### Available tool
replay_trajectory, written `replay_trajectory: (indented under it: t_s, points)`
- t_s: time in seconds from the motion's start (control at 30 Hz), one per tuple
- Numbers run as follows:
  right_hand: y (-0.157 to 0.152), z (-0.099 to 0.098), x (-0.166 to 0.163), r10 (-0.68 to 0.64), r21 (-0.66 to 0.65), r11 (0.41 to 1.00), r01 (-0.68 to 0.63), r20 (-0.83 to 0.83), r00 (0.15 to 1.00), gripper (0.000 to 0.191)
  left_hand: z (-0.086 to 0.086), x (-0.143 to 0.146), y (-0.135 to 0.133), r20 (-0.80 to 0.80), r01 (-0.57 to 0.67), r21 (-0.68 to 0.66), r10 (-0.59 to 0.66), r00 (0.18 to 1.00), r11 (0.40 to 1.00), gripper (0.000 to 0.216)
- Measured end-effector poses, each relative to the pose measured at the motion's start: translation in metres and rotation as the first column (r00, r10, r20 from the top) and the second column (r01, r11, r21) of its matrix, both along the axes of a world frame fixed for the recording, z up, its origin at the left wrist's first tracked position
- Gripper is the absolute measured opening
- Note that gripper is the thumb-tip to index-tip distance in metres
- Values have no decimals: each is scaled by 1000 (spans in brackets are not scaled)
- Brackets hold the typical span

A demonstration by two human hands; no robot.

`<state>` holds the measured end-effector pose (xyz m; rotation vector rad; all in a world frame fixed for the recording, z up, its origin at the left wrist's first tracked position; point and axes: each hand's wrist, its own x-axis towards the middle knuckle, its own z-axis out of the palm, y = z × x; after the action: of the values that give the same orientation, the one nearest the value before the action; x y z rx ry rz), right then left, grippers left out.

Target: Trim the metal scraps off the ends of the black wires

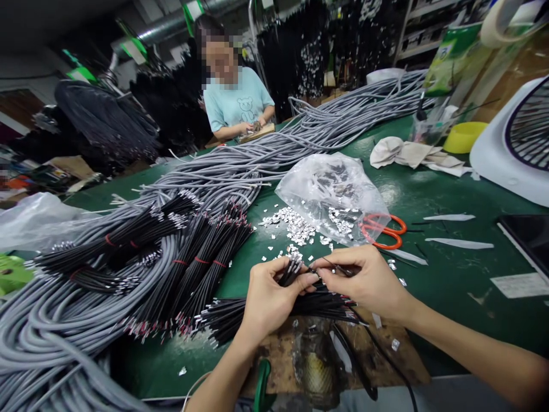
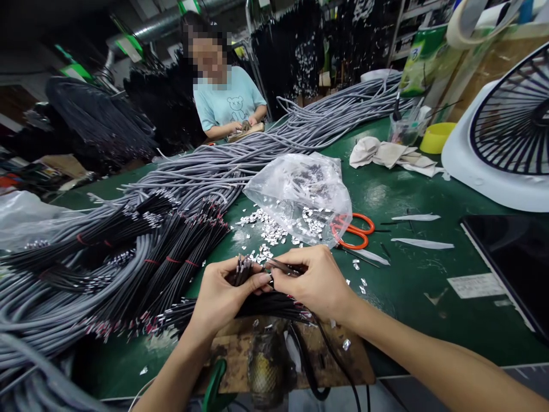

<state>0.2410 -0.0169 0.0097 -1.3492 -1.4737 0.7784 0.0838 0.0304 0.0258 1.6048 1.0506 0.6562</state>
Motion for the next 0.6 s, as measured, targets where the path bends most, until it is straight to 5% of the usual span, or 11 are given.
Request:
replay_trajectory:
  t_s: [0.33,0.6]
  points:
    - [-1,5,-1,20,2,1000,-20,8,1000,18,-1,0,0,-162,-46,191,78,984,981,28]
    - [0,7,-2,-4,35,999,3,27,1000,19,-2,1,0,-140,-80,211,111,984,974,36]
